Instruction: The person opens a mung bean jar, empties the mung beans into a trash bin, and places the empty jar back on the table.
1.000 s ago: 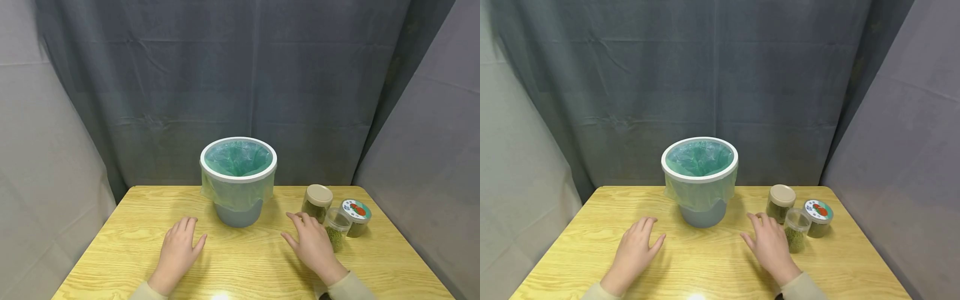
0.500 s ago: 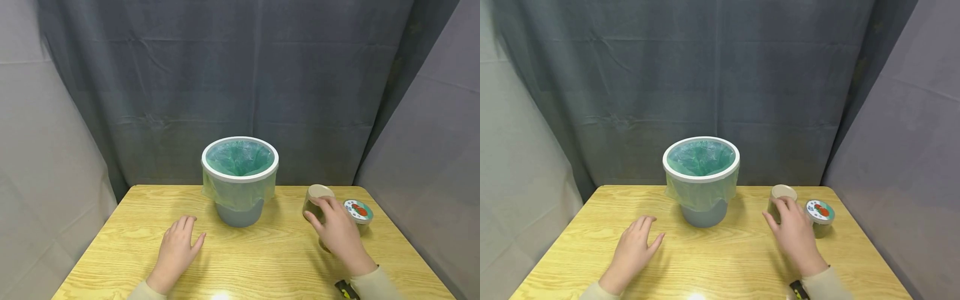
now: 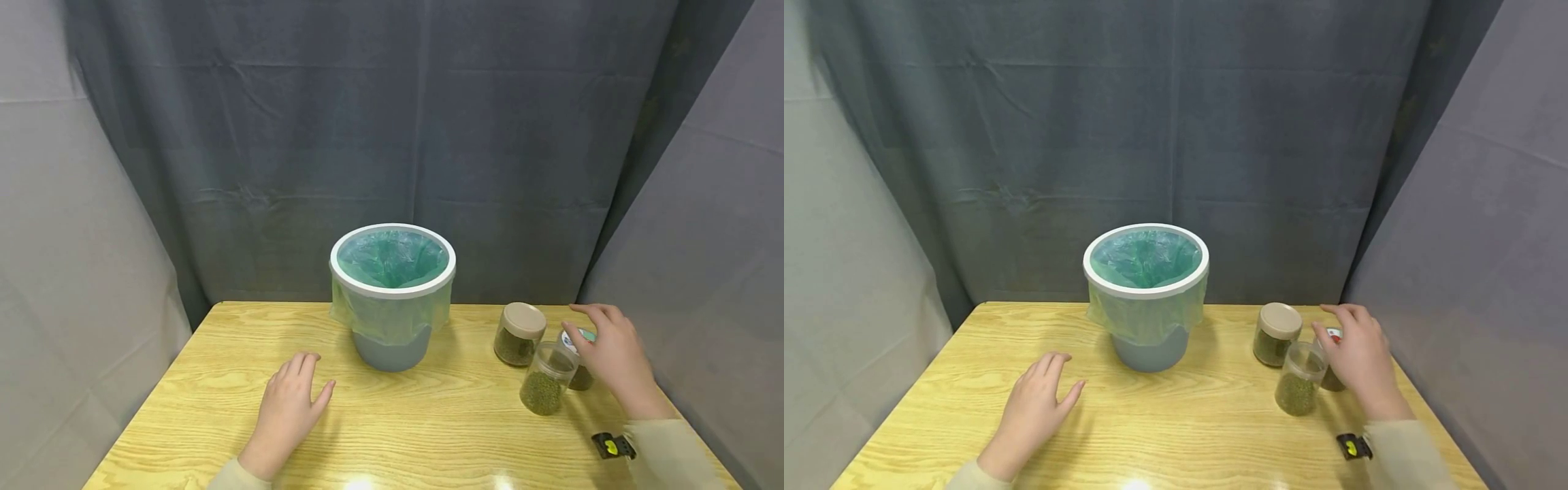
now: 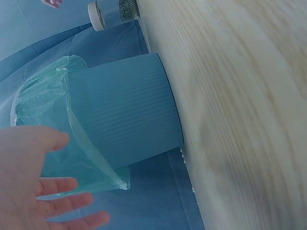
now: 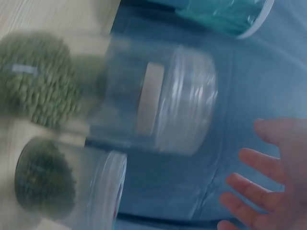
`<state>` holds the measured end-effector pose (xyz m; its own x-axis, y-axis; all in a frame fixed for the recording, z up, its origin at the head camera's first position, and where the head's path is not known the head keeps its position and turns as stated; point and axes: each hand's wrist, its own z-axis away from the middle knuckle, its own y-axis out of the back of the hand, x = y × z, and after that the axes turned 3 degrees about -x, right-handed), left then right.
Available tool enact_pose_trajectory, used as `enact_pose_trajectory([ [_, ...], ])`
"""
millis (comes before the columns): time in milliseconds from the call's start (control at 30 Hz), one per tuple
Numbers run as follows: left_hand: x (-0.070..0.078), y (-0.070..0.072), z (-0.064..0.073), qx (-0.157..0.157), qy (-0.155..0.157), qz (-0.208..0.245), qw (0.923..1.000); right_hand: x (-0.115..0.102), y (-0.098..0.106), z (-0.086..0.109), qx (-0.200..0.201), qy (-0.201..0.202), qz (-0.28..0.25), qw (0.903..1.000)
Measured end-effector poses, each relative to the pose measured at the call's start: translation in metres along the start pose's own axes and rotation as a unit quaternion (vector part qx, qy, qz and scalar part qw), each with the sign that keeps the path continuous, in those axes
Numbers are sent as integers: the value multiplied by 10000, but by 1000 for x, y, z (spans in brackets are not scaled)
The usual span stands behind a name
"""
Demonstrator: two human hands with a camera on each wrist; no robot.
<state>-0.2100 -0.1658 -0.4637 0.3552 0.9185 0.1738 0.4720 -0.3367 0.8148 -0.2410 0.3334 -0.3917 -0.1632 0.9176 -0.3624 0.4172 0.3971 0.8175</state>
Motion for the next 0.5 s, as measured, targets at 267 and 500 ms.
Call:
enact_pose_trajectory([
  [267, -1, -1, -1, 15, -18, 47, 10000, 19, -2, -5, -274, -224, -8, 9994],
  [500, -2, -2, -1, 36, -23, 138, 9999, 32, -6, -9, -475, -325, 46, 9983],
])
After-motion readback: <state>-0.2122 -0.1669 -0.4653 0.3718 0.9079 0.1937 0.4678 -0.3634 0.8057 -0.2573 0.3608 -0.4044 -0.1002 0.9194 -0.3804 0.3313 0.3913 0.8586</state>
